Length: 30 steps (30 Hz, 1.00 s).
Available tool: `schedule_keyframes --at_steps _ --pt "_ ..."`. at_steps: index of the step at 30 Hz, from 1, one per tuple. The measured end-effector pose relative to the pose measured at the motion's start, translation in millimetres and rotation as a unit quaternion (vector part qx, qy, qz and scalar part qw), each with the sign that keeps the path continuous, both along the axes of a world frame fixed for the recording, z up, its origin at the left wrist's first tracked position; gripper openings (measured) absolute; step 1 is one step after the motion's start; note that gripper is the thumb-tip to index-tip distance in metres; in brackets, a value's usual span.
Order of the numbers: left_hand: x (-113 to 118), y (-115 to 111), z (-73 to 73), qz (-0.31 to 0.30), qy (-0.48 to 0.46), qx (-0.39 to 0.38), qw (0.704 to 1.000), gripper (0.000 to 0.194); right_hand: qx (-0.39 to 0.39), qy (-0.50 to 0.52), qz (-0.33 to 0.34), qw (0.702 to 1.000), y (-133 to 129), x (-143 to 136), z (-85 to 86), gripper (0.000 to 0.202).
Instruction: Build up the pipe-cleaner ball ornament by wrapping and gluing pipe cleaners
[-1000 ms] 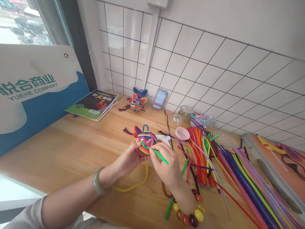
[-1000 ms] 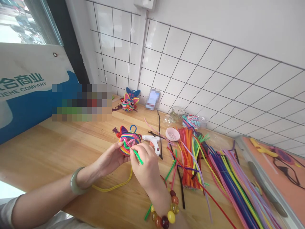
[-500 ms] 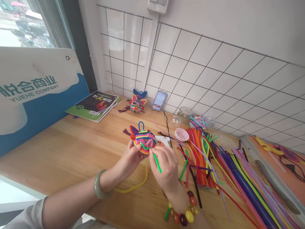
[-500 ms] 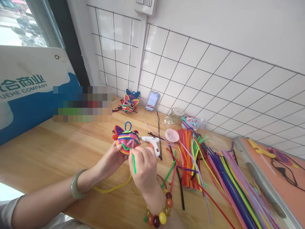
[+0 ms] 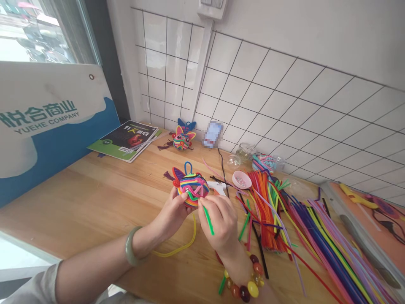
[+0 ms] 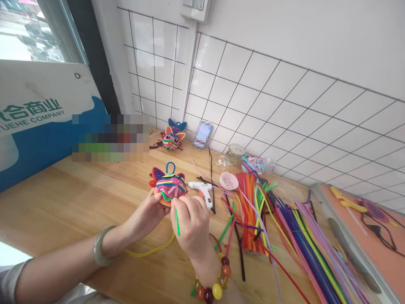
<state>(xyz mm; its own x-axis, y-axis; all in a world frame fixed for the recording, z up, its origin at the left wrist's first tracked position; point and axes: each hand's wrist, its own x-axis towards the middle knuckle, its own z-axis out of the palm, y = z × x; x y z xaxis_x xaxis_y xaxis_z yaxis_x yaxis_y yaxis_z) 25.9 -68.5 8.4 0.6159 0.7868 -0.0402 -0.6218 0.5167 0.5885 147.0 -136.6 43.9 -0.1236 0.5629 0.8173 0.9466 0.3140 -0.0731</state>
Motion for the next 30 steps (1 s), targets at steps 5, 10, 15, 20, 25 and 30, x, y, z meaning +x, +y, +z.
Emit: schedule_keyframes --at_steps 5,10,15,20,25,30 --pt "-0.2 1.3 -3.7 -0.001 0.003 0.007 1.000 0.034 -0.004 0.005 -0.001 1.000 0.7 0.1 -0.3 0.010" --pt "-2.1 6.0 -4.0 -0.010 -0.005 0.036 0.999 0.034 -0.036 0.032 0.023 0.999 -3.9 1.6 4.6 0.011" --pt "-5.2 11.2 -6.1 -0.027 -0.003 0.060 0.998 0.039 -0.056 0.046 0.040 0.997 -11.5 3.3 7.7 0.013" --pt "-5.1 12.1 -5.4 -0.081 0.011 0.082 0.993 0.046 -0.070 0.107 0.026 0.991 -17.1 9.3 4.6 0.014" --pt "-3.2 13.7 -7.6 -0.105 0.003 0.045 0.994 0.036 -0.080 0.169 0.028 0.982 -29.8 14.7 -3.6 0.014" --pt "-3.2 21.0 -10.3 -0.099 -0.001 0.002 0.995 0.033 -0.156 0.131 0.061 0.977 -45.1 15.0 -17.8 0.012"
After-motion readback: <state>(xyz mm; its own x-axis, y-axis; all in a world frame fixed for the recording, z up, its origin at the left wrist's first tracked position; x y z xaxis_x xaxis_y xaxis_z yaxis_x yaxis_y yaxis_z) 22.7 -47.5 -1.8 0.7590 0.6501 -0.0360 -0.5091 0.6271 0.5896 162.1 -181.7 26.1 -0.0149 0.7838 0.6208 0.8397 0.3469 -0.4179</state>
